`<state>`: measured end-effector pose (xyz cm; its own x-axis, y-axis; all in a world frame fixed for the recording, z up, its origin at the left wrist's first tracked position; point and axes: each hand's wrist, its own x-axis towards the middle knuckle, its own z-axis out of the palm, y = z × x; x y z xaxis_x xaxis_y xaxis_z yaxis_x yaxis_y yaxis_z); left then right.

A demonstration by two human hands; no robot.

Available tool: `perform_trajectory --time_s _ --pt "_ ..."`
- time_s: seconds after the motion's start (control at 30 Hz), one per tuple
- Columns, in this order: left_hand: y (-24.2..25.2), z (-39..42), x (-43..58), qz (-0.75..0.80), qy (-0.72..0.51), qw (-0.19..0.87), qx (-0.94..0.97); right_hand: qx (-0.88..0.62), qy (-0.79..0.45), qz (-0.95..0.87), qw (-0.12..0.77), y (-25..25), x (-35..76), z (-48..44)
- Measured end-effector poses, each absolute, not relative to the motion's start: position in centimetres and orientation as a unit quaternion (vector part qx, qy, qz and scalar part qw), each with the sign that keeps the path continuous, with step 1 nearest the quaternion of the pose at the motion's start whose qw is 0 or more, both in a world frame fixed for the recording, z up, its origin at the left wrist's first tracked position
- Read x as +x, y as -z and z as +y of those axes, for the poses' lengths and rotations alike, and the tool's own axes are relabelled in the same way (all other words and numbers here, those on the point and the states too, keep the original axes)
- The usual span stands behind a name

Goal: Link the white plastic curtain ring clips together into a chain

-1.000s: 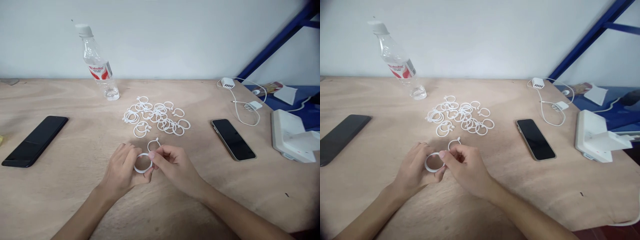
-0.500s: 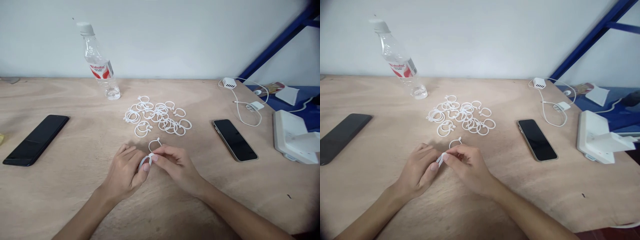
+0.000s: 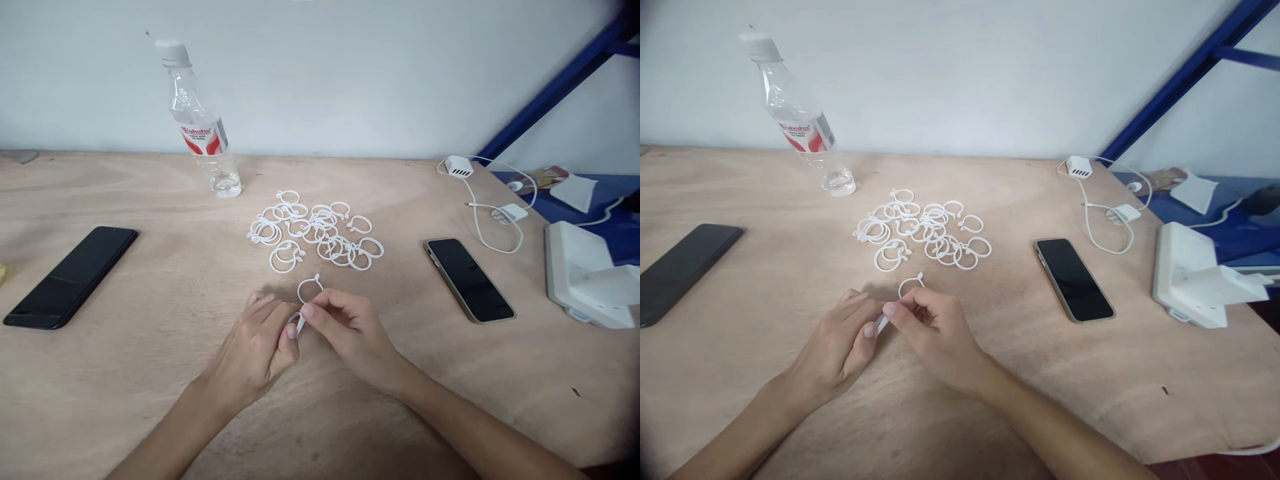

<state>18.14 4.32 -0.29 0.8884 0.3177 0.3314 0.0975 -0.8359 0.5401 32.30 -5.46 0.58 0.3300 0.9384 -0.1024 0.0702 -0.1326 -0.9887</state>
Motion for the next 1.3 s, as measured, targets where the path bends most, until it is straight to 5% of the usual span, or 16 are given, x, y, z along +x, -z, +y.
perform_trajectory --time_s 0.5,0.77,1.07,1.3 --pt "1.1 7.0 19.1 0.252 -0.247 0.139 0.925 -0.63 -0.123 -0.622 0.449 0.0 34.6 -5.0" --pt "2.2 8.5 20.2 0.22 -0.223 0.113 0.943 -0.669 -0.081 -0.583 0.454 1.0 35.2 -4.8" --pt "-0.7 5.3 19.7 0.126 -0.226 0.347 0.901 -0.617 -0.363 -0.377 0.588 -0.3 35.5 -4.5" --pt "0.3 5.0 19.7 0.18 -0.255 0.337 0.888 -0.507 -0.488 -0.223 0.675 -0.6 34.8 -4.3"
